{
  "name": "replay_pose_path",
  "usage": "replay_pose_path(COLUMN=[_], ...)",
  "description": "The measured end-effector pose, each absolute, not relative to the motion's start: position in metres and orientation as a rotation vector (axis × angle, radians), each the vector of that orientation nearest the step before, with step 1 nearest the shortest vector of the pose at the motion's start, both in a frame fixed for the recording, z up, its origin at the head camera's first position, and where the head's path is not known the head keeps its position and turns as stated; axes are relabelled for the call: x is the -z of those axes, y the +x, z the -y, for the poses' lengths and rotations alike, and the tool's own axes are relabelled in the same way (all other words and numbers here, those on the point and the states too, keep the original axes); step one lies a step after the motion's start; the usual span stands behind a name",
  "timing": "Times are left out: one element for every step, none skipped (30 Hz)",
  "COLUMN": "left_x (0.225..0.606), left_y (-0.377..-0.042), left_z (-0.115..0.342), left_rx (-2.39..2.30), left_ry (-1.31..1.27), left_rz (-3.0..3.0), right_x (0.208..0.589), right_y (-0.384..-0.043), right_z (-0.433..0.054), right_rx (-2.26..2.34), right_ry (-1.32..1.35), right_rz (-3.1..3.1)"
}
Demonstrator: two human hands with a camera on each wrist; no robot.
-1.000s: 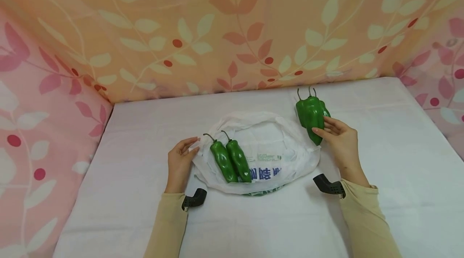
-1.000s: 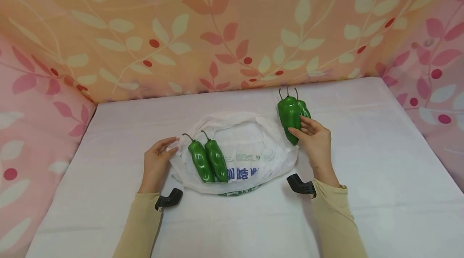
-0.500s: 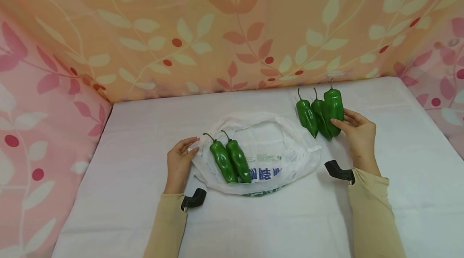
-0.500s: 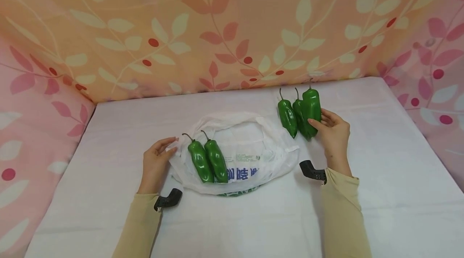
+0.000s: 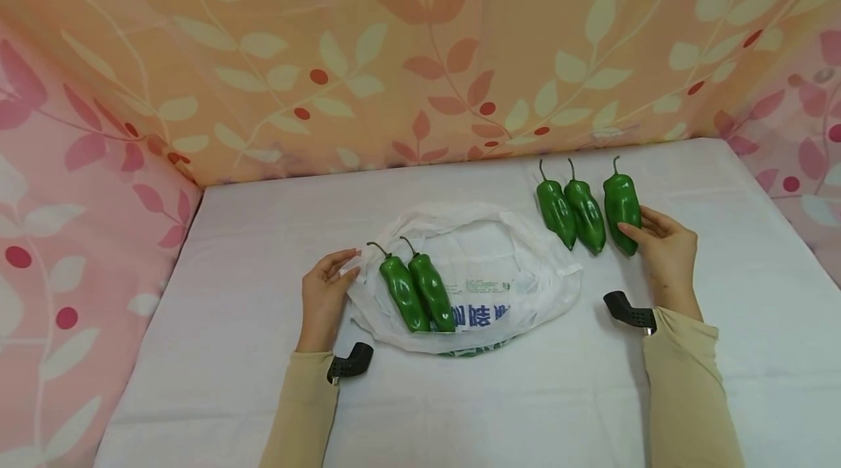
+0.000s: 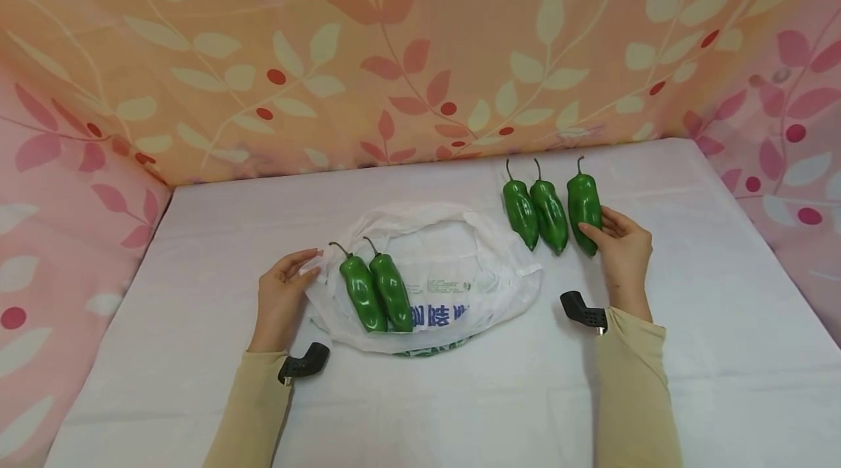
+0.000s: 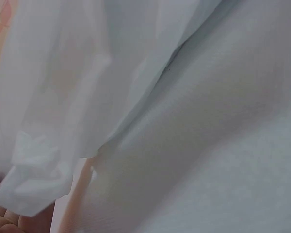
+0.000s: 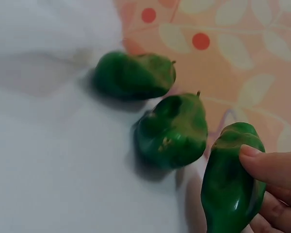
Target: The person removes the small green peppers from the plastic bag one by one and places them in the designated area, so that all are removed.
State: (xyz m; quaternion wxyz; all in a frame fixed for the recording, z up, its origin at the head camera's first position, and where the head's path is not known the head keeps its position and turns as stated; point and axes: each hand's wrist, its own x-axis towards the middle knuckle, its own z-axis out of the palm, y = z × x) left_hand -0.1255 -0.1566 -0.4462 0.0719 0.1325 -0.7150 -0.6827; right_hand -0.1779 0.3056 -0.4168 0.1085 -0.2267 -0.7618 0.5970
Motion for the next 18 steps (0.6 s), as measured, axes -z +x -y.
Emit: replay_pose_path(left_x=[0.446, 0.446, 0.446, 0.446, 0.445, 0.445, 0.445, 0.444, 0.444, 0.443, 0.443, 0.443, 0.443, 0.443, 0.443, 0.443, 0.443, 0.443], left_y=[-0.126, -0.126, -0.125, -0.125, -0.125, -0.125, -0.124, -0.124, -0.124, -0.124, -0.124, -0.124, -0.124, -0.124, -0.124, -0.124, -0.124, -0.124], left_z=[0.157, 0.157, 0.157, 0.157, 0.157, 0.157, 0.157, 0.157, 0.156, 0.156, 0.156, 0.156, 0.156, 0.156, 0.156, 0.156, 0.156, 0.156], left_rx=[2.053, 2.051, 2.051, 2.052, 2.052, 2.052, 2.051, 2.052, 2.053, 2.054, 2.054, 2.056, 2.056, 2.058, 2.06, 2.061, 2.063, 2.063], left_ry=[0.4, 0.399, 0.398, 0.398, 0.399, 0.399, 0.401, 0.402, 0.403, 0.403, 0.403, 0.401, 0.401, 0.399, 0.398, 0.398, 0.398, 0.398], left_rz=[2.148, 2.149, 2.151, 2.152, 2.153, 2.155, 2.158, 2.159, 2.161, 2.162, 2.163, 2.162, 2.161, 2.158, 2.154, 2.153, 2.15, 2.148], right_x=[0.419, 0.422, 0.424, 0.426, 0.428, 0.429, 0.43, 0.431, 0.432, 0.432, 0.432, 0.432, 0.432, 0.431, 0.431, 0.43, 0.429, 0.428], right_y=[-0.179, -0.179, -0.18, -0.18, -0.181, -0.181, -0.181, -0.181, -0.181, -0.181, -0.181, -0.18, -0.179, -0.178, -0.177, -0.175, -0.174, -0.172], right_z=[-0.307, -0.309, -0.31, -0.31, -0.311, -0.311, -0.311, -0.311, -0.311, -0.312, -0.312, -0.313, -0.314, -0.315, -0.317, -0.32, -0.322, -0.324], right_rx=[-1.738, -1.732, -1.724, -1.732, -1.741, -1.743, -1.751, -1.745, -1.727, -1.723, -1.704, -1.682, -1.666, -1.661, -1.67, -1.67, -1.671, -1.685], right_ry=[-0.669, -0.669, -0.664, -0.66, -0.655, -0.648, -0.642, -0.637, -0.633, -0.629, -0.622, -0.613, -0.602, -0.587, -0.578, -0.564, -0.549, -0.538], right_rz=[2.265, 2.28, 2.294, 2.29, 2.289, 2.293, 2.293, 2.305, 2.328, 2.343, 2.37, 2.397, 2.421, 2.441, 2.453, 2.473, 2.493, 2.503])
